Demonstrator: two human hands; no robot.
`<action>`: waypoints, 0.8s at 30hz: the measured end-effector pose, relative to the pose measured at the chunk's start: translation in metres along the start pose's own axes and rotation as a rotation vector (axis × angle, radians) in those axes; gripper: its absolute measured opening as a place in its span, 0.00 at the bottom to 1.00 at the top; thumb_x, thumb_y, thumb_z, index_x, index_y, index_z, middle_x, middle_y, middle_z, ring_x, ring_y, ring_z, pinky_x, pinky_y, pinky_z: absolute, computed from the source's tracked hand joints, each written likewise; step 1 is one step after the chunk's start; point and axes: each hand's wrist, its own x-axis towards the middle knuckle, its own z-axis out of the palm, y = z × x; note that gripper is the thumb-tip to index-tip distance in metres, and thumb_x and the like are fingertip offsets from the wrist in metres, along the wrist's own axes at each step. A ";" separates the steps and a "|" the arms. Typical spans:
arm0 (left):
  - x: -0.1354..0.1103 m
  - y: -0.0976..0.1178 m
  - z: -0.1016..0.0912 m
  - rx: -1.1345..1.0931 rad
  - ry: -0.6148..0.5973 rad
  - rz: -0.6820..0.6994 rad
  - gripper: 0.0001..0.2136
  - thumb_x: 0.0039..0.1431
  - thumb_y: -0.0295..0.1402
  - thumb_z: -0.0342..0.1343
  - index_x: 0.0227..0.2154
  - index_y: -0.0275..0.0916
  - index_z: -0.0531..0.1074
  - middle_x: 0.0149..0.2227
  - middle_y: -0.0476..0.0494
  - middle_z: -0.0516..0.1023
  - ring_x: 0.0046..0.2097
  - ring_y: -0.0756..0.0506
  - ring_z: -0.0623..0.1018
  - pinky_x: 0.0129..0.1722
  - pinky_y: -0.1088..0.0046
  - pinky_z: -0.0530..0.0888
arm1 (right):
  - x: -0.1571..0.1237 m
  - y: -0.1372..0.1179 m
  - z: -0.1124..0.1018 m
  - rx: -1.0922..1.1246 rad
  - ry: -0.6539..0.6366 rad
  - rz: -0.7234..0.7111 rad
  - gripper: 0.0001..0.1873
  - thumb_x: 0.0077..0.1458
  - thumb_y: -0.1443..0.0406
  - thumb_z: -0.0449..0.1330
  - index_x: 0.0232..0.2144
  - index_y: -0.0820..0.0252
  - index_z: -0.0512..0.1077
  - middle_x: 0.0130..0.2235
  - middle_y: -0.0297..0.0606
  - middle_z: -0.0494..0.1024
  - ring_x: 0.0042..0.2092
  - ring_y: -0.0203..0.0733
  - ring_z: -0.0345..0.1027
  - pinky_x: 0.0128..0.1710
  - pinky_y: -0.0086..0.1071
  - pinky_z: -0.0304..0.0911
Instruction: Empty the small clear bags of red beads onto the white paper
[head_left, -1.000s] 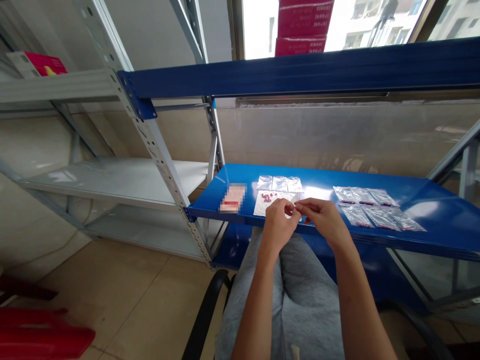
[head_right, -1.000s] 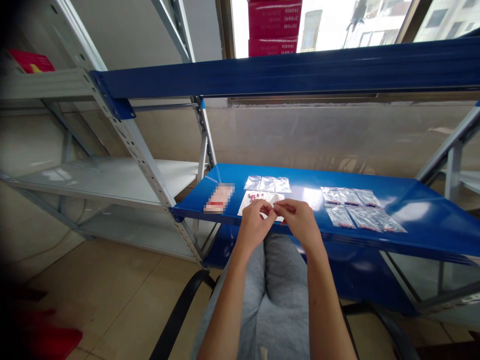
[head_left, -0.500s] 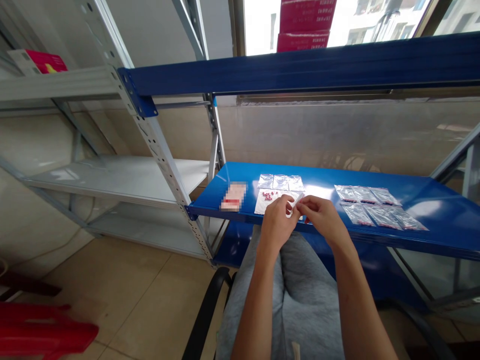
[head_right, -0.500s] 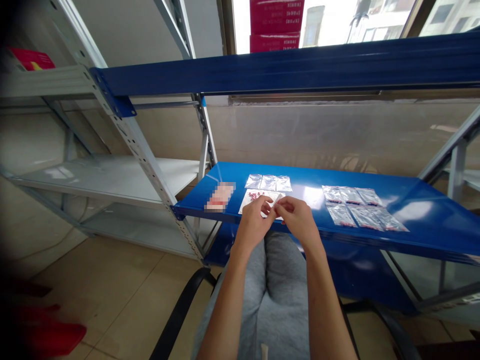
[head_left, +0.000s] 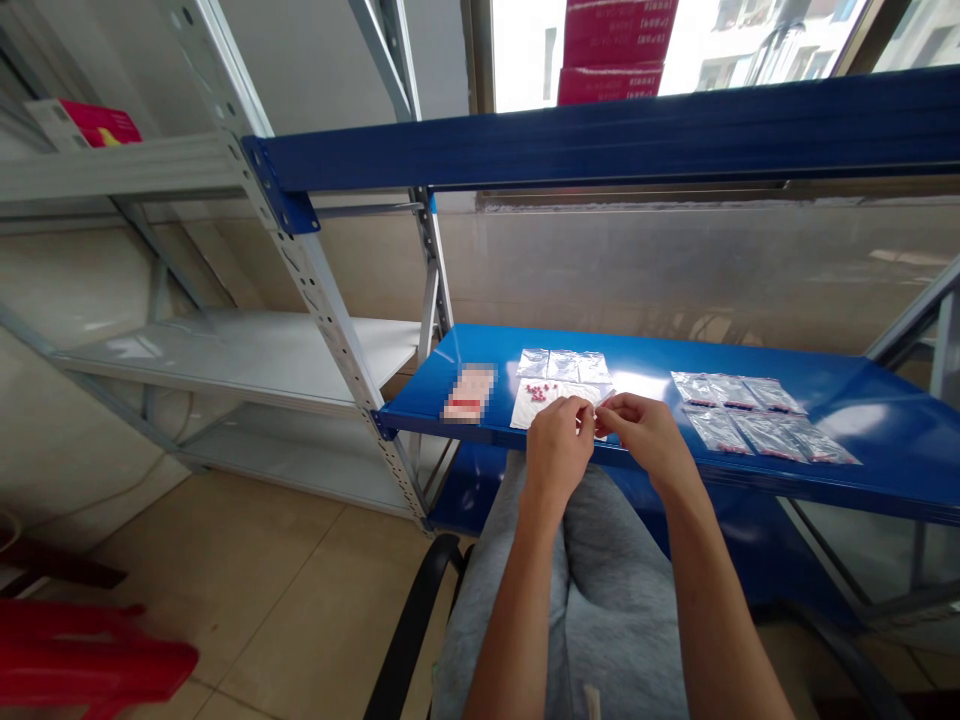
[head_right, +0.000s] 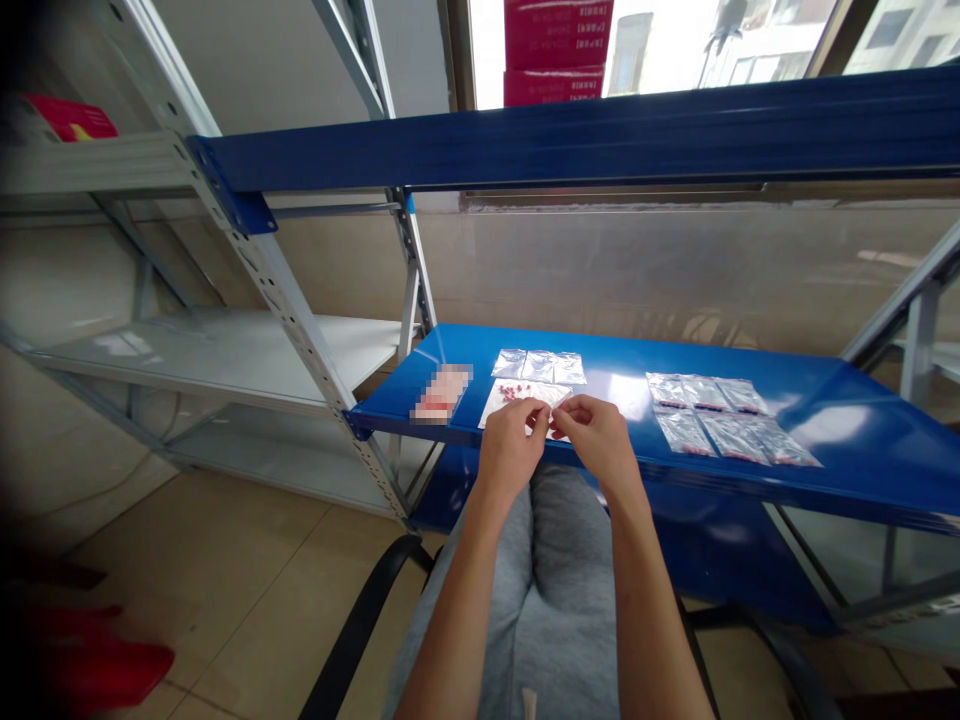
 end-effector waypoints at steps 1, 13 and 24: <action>0.000 0.000 0.000 0.004 0.003 -0.004 0.07 0.67 0.29 0.53 0.34 0.40 0.76 0.36 0.44 0.82 0.38 0.44 0.79 0.40 0.70 0.71 | 0.000 0.000 0.000 0.002 0.003 0.000 0.12 0.47 0.57 0.65 0.27 0.60 0.75 0.26 0.39 0.80 0.30 0.44 0.76 0.28 0.31 0.66; 0.002 -0.010 0.005 -0.018 0.101 -0.041 0.08 0.65 0.27 0.53 0.31 0.40 0.74 0.33 0.44 0.80 0.36 0.44 0.78 0.38 0.70 0.70 | -0.001 0.004 0.003 -0.051 0.016 -0.028 0.08 0.47 0.60 0.63 0.27 0.59 0.74 0.26 0.39 0.80 0.30 0.45 0.76 0.33 0.35 0.68; 0.001 -0.015 -0.001 -0.201 0.091 0.058 0.12 0.59 0.18 0.50 0.36 0.41 0.74 0.39 0.46 0.79 0.38 0.48 0.79 0.38 0.74 0.73 | -0.005 -0.009 0.009 -0.302 -0.001 -0.093 0.10 0.53 0.60 0.55 0.24 0.57 0.71 0.24 0.37 0.79 0.29 0.43 0.73 0.32 0.34 0.63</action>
